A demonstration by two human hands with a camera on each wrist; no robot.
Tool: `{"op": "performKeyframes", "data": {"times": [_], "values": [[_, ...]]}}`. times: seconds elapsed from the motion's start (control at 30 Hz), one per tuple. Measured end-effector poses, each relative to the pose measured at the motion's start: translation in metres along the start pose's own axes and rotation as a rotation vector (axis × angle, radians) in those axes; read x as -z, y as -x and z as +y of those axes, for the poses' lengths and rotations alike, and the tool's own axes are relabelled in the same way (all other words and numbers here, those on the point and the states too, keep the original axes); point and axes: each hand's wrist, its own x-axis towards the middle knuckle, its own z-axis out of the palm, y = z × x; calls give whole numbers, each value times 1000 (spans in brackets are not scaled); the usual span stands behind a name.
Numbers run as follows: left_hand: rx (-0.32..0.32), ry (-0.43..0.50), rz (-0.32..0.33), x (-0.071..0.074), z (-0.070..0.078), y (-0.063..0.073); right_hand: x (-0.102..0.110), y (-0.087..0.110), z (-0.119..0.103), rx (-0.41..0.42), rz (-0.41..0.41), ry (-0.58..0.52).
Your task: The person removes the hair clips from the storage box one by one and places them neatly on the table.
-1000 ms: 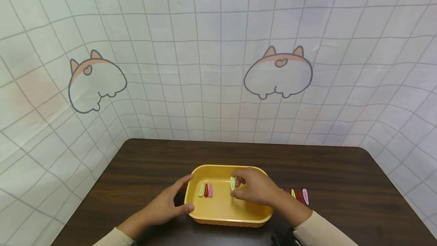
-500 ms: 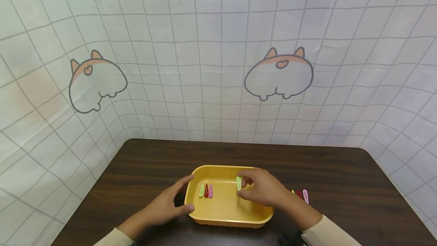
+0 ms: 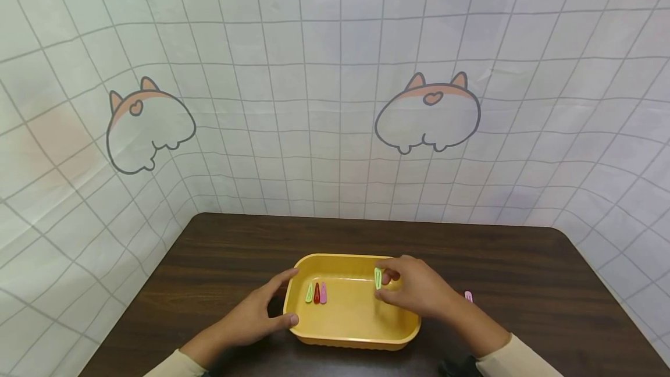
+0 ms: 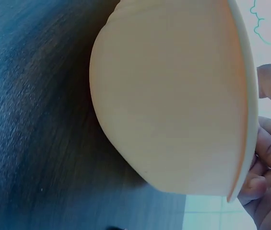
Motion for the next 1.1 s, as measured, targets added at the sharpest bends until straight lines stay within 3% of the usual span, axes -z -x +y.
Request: {"op": "performKeyframes", "data": {"times": [0.73,1.1], "values": [[-6,-2,4,0,2,-1,19,13,9,-19,6,37],[-1,-2,1,0,1,-1,26,23,17,-111,-61,-143]]}}
